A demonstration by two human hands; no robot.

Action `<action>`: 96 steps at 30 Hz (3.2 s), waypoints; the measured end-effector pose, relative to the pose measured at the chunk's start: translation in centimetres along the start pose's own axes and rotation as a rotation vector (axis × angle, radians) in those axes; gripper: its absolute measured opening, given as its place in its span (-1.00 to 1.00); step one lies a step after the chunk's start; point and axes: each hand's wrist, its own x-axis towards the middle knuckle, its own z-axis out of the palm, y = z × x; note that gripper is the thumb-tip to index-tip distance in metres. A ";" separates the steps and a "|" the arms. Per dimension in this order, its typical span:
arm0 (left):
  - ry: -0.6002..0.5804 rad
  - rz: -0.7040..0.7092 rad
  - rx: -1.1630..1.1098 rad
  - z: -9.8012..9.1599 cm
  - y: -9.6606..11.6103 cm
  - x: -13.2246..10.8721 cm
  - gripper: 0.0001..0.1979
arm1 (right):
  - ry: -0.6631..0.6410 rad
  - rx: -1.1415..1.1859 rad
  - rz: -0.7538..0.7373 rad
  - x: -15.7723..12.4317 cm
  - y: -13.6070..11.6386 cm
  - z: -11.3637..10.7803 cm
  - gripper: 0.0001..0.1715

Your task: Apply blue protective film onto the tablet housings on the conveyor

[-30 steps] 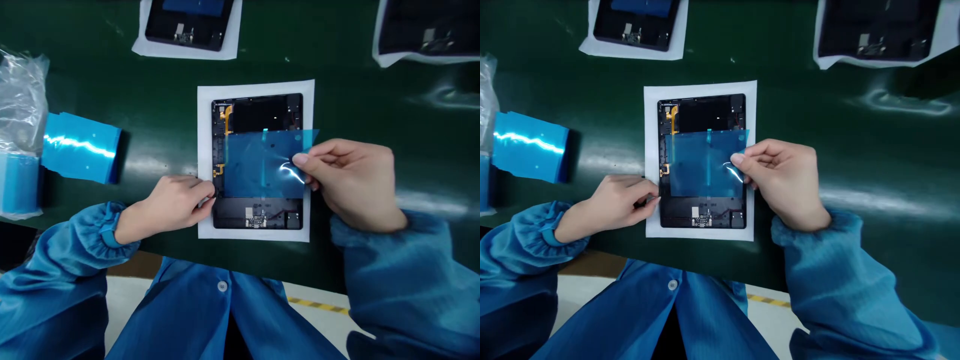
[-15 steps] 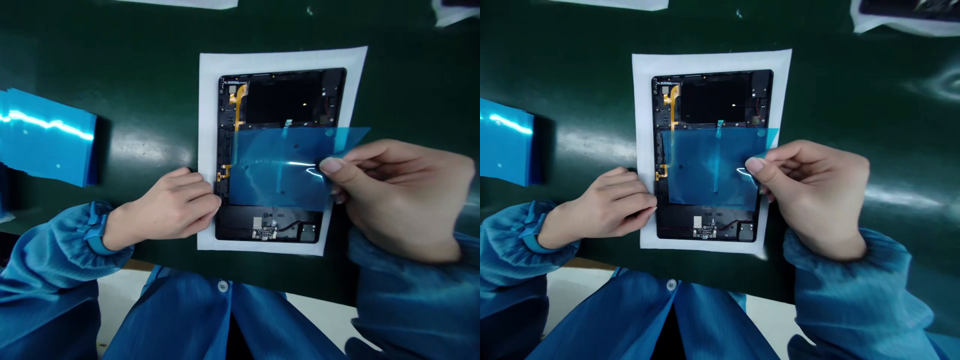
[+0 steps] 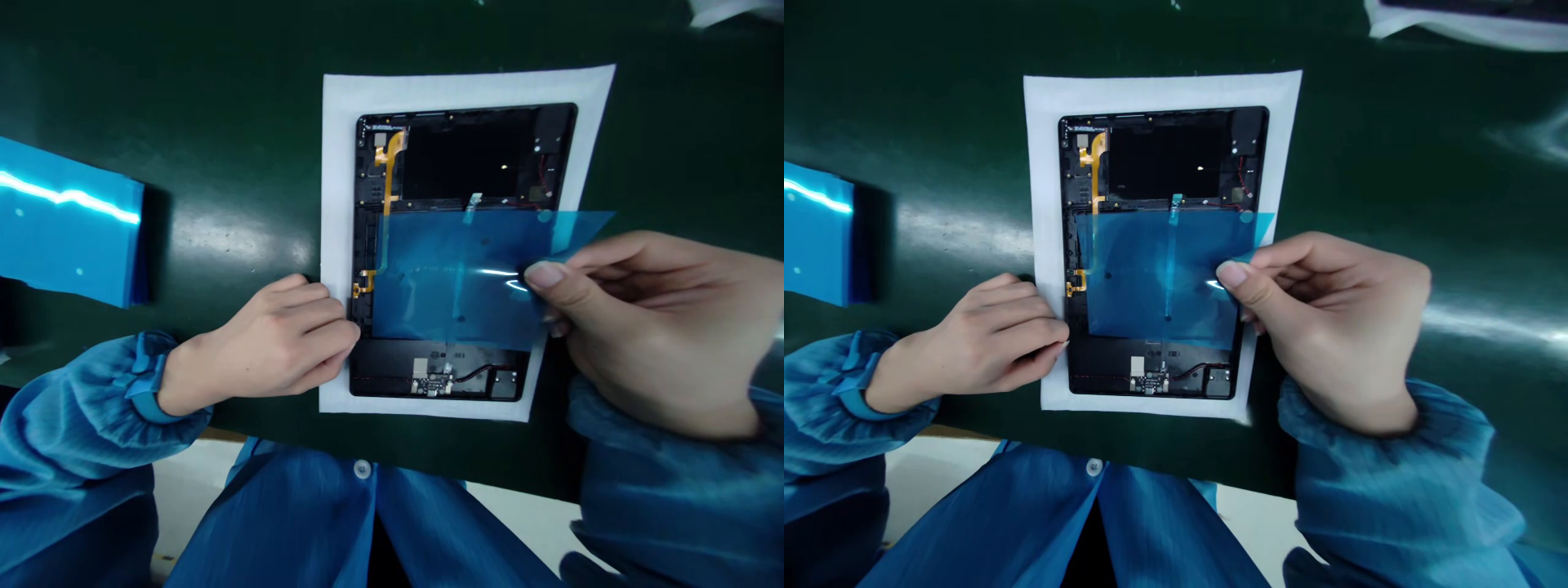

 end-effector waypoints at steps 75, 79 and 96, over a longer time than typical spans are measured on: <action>0.025 0.002 -0.029 -0.1 0.2 -0.2 -0.82 | -0.060 -0.030 0.114 0.2 -1.0 0.2 -0.82; 0.000 0.002 -0.027 -0.2 0.1 -0.3 -0.84 | -0.060 -0.040 0.097 0.1 -0.6 0.1 -0.82; 0.168 -0.045 0.071 -0.9 -0.4 0.7 -0.84 | -0.051 0.224 0.108 0.8 -0.3 0.9 -0.76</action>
